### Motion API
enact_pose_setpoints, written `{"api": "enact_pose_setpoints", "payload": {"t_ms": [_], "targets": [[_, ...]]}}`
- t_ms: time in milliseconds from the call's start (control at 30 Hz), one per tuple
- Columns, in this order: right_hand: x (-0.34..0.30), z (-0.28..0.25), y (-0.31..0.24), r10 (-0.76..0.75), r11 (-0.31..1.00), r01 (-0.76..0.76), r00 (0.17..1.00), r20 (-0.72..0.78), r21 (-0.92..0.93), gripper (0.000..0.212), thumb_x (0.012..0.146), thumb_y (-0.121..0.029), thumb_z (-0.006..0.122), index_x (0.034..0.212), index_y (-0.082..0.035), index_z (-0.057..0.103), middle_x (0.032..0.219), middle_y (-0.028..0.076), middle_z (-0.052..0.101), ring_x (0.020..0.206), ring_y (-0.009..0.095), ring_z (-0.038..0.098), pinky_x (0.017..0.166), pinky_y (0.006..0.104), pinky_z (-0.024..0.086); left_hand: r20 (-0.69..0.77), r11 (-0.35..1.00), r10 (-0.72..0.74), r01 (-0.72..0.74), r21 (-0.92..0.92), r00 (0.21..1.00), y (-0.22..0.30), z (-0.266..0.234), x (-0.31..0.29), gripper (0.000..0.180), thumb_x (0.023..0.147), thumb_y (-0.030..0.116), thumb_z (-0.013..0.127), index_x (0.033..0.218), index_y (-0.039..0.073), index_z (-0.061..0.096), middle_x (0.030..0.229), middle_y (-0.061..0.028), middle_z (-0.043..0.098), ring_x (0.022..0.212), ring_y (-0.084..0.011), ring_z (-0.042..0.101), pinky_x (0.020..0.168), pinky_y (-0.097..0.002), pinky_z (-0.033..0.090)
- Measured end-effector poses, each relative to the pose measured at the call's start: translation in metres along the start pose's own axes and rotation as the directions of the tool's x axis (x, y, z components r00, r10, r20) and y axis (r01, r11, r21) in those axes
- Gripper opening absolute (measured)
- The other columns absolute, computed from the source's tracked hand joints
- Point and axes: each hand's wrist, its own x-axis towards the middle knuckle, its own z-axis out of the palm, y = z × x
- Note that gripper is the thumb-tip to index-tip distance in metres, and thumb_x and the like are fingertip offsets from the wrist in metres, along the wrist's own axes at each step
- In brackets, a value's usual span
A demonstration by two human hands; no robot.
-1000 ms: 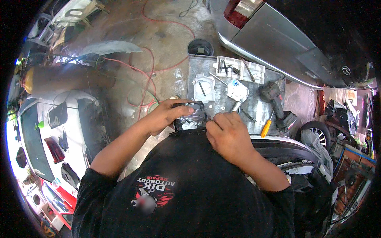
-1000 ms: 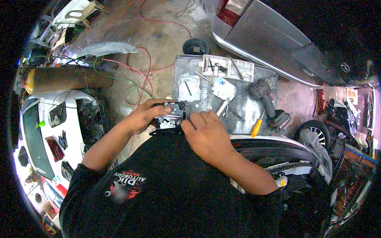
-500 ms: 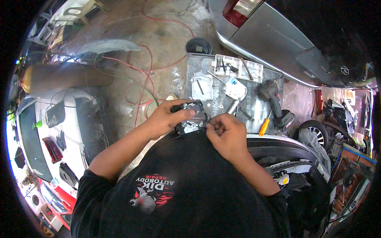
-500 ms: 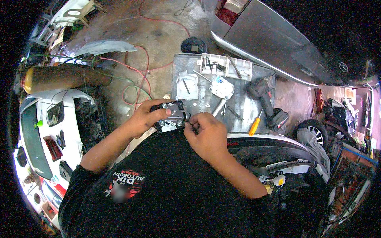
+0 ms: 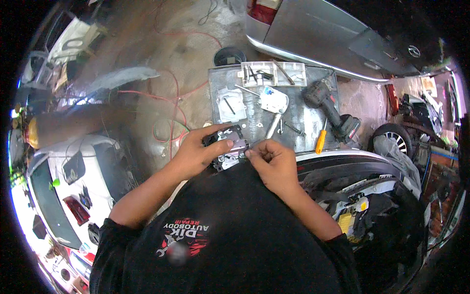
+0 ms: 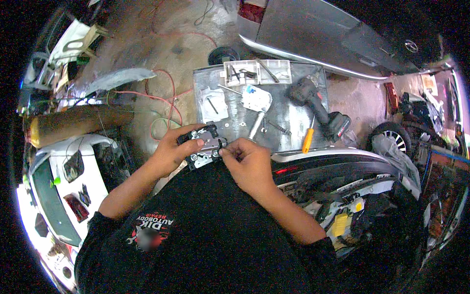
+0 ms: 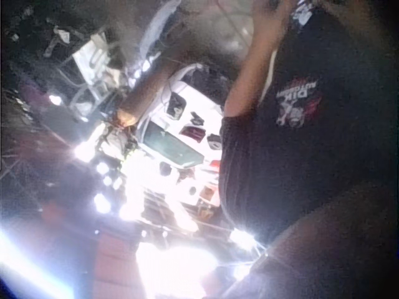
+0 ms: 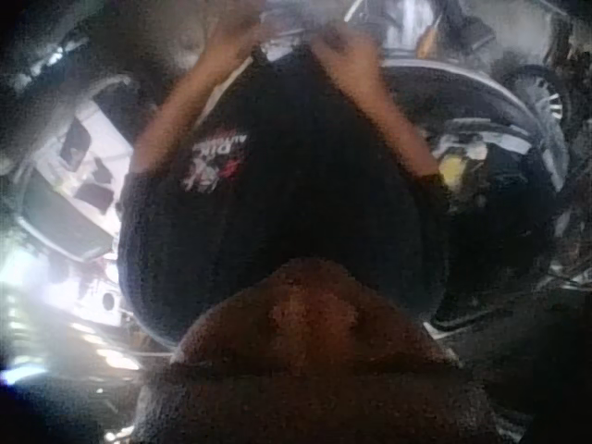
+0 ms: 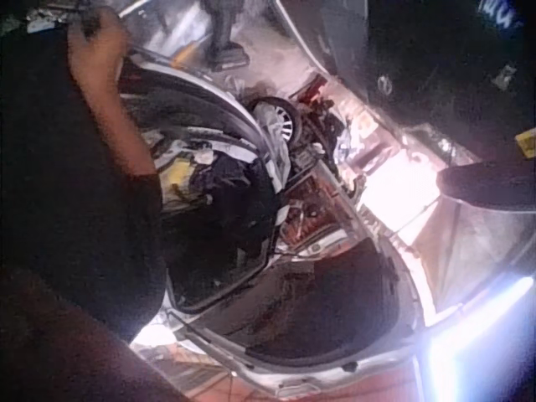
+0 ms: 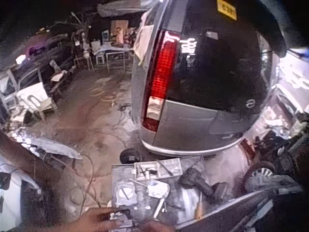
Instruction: The person assembles a seatbelt retractor mechanism by hand. They insert a metal pin, attach the seatbelt webbing, and repeatedly pull and release the belt to test the retraction. The person also wipes the mechanism with a cloth and applies a yellow sticker to the housing.
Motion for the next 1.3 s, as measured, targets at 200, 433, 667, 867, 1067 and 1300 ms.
{"api": "enact_pose_setpoints", "payload": {"t_ms": [200, 433, 667, 867, 1067, 1300], "targets": [[-0.009, -0.003, 0.017, -0.010, 0.997, 0.010, 1.000, -0.006, 0.080, 0.018, 0.089, -0.015, 0.085, 0.088, -0.004, 0.071, 0.075, 0.004, 0.070, 0.065, 0.011, 0.062, 0.061, 0.0307, 0.050, 0.026, 0.999, 0.000, 0.001, -0.048, 1.000, -0.004, 0.008, 0.001, 0.060, 0.097, 0.033, 0.077, 0.138, -0.009, 0.065, 0.117, -0.0157, 0.076, 0.105, -0.0167, 0.069, 0.094, -0.0320, 0.054], [-0.021, 0.022, 0.026, 0.087, 0.944, -0.031, 0.984, -0.158, 0.329, 0.015, 0.090, -0.010, 0.084, 0.090, -0.004, 0.070, 0.078, 0.000, 0.070, 0.070, 0.008, 0.060, 0.067, 0.0274, 0.049, 0.134, 0.997, 0.007, 0.002, -0.071, 0.991, -0.001, -0.002, 0.012, 0.057, 0.099, 0.030, 0.075, 0.141, -0.007, 0.064, 0.113, -0.0112, 0.075, 0.100, -0.0136, 0.068, 0.090, -0.0297, 0.054], [-0.044, 0.065, 0.014, 0.073, 0.970, 0.008, 0.944, -0.321, 0.243, 0.014, 0.089, -0.009, 0.083, 0.090, -0.003, 0.070, 0.078, 0.000, 0.068, 0.072, 0.007, 0.060, 0.067, 0.0273, 0.049, 0.323, 1.000, 0.010, -0.001, -0.028, 0.946, -0.003, -0.035, 0.014, 0.055, 0.100, 0.027, 0.075, 0.142, -0.006, 0.064, 0.116, -0.0108, 0.075, 0.103, -0.0137, 0.067, 0.092, -0.0297, 0.054], [-0.053, 0.102, -0.005, 0.047, 0.983, 0.039, 0.891, -0.451, 0.180, 0.016, 0.087, -0.010, 0.084, 0.091, -0.002, 0.070, 0.078, 0.001, 0.069, 0.071, 0.008, 0.061, 0.067, 0.0278, 0.051, 0.410, 0.990, 0.136, -0.140, -0.020, 0.902, -0.013, -0.067, 0.017, 0.053, 0.099, 0.025, 0.075, 0.141, -0.006, 0.064, 0.117, -0.0110, 0.075, 0.104, -0.0143, 0.067, 0.094, -0.0305, 0.054], [-0.057, 0.145, -0.022, 0.050, 0.986, 0.057, 0.802, -0.596, 0.159, 0.015, 0.088, -0.011, 0.084, 0.087, -0.004, 0.071, 0.074, 0.001, 0.069, 0.065, 0.009, 0.060, 0.063, 0.0280, 0.051, 0.433, 0.993, 0.118, -0.116, -0.033, 0.893, -0.011, -0.090, 0.004, 0.053, 0.098, 0.025, 0.076, 0.139, -0.006, 0.065, 0.116, -0.0110, 0.075, 0.105, -0.0153, 0.067, 0.095, -0.0315, 0.054], [-0.063, 0.155, -0.026, -0.130, 0.991, 0.109, 0.773, -0.621, -0.072, 0.015, 0.085, -0.009, 0.084, 0.089, -0.003, 0.070, 0.077, 0.005, 0.068, 0.067, 0.015, 0.063, 0.063, 0.0317, 0.051, 0.455, 0.978, 0.182, -0.209, 0.011, 0.872, -0.021, -0.105, 0.002, 0.058, 0.097, 0.030, 0.076, 0.140, -0.008, 0.064, 0.117, -0.0128, 0.075, 0.106, -0.0162, 0.068, 0.095, -0.0316, 0.054]]}}
